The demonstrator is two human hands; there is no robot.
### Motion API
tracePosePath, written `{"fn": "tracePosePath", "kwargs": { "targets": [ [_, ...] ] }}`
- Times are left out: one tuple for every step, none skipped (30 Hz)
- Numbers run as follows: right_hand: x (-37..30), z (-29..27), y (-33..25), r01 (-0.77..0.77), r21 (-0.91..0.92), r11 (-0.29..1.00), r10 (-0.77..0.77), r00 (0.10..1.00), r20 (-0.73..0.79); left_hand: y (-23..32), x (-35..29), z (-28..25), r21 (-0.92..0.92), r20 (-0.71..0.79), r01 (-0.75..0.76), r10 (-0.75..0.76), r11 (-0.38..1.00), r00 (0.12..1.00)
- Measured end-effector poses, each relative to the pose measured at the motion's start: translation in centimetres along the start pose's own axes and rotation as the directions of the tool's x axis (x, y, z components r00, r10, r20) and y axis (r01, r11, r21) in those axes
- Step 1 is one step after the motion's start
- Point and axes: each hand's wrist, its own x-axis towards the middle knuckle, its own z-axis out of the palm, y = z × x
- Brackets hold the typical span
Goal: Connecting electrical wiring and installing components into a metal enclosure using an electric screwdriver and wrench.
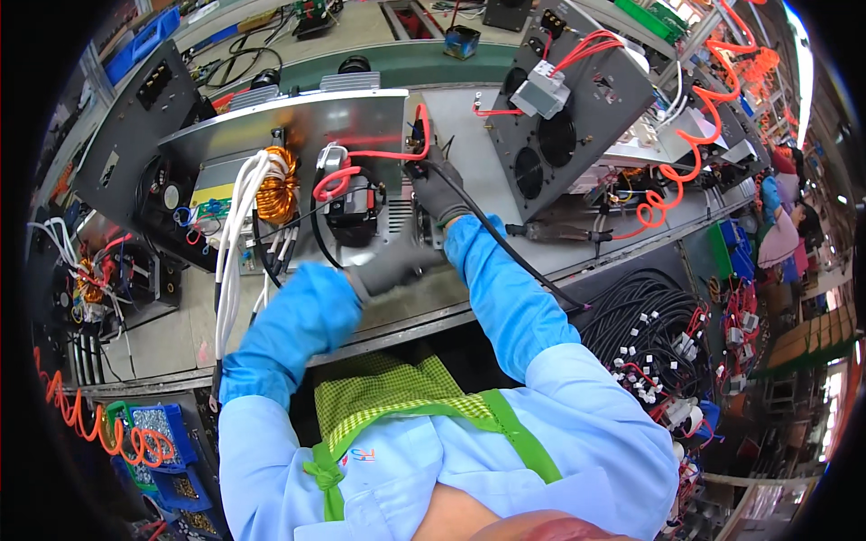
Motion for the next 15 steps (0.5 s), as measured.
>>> {"fn": "tracePosePath", "kwargs": {
  "targets": [
    [0.1, 0.0, 0.1, -0.009, -0.016, 1.0, 0.009, 1.0, -0.02, -2.9, 0.0, 1.4, 0.032, 0.016, -0.097, 0.096, 0.995, 0.995],
    [-0.1, 0.2, 0.2, -0.019, -0.035, 0.999, 0.018, 0.999, -0.034, -5.8, 0.4, 2.6, 0.056, 0.032, -0.192, 0.19, 0.98, 0.981],
    [0.0, 0.3, 0.9, -0.032, -0.027, 0.999, 0.031, 0.999, -0.032, -6.3, 0.5, 2.8, -0.02, 0.042, -0.173, 0.174, 0.985, 0.984],
    [-0.1, 0.4, 0.8, -0.036, -0.023, 0.999, 0.036, 0.999, -0.022, -6.4, 0.4, 2.8, -0.026, 0.038, -0.164, 0.165, 0.986, 0.986],
    [-0.2, 0.4, 0.7, -0.015, 0.006, 1.0, 0.015, 0.999, -0.04, -6.4, 0.4, 2.6, 0.007, 0.032, -0.177, 0.176, 0.984, 0.984],
    [-0.3, 0.4, 0.6, 0.006, 0.035, 0.999, -0.004, 0.998, -0.059, -6.3, 0.5, 2.4, 0.039, 0.026, -0.188, 0.187, 0.981, 0.982],
    [-0.3, 0.5, 0.4, 0.013, 0.01, 1.0, -0.013, 0.998, -0.055, -6.0, 0.3, 1.8, 0.085, 0.041, -0.174, 0.171, 0.981, 0.984],
    [-0.5, 0.4, 0.9, 0.006, 0.011, 1.0, -0.005, 0.999, -0.045, -4.6, 0.5, 1.1, 0.077, 0.04, -0.165, 0.162, 0.983, 0.986],
    [-0.4, 0.5, 1.3, 0.009, 0.025, 1.0, -0.007, 0.996, -0.086, -2.8, 0.8, 0.0, -0.161, 0.037, -0.086, 0.093, 0.983, 0.995],
    [-0.1, 0.5, 2.0, 0.005, 0.035, 0.999, -0.001, 0.991, -0.135, -0.9, 1.2, -1.0, -0.386, 0.061, -0.001, 0.027, 0.923, 0.998],
    [0.1, 0.9, 2.9, -0.002, 0.028, 1.0, 0.005, 0.993, -0.12, 0.7, 1.1, -1.7, -0.443, 0.085, 0.019, 0.021, 0.896, 0.996],
    [0.2, 1.9, 2.8, -0.005, 0.036, 0.999, 0.008, 0.997, -0.083, 1.0, 0.3, -1.9, -0.516, 0.089, 0.034, 0.014, 0.856, 0.996],
    [0.2, 2.2, 2.7, 0.034, 0.023, 0.999, -0.031, 0.994, -0.104, 0.0, 0.2, -0.7, -0.298, 0.035, 0.016, -0.006, 0.954, 0.999],
    [0.5, 2.1, 2.7, 0.076, 0.003, 0.997, -0.075, 0.988, -0.134, 1.1, -0.9, 0.7, -0.408, 0.009, -0.073, 0.084, 0.91, 0.996],
    [0.1, 2.0, 2.7, 0.072, 0.024, 0.997, -0.069, 0.99, -0.124, 1.2, -1.3, 1.0, -0.361, 0.013, -0.09, 0.102, 0.928, 0.995]
  ]
}}
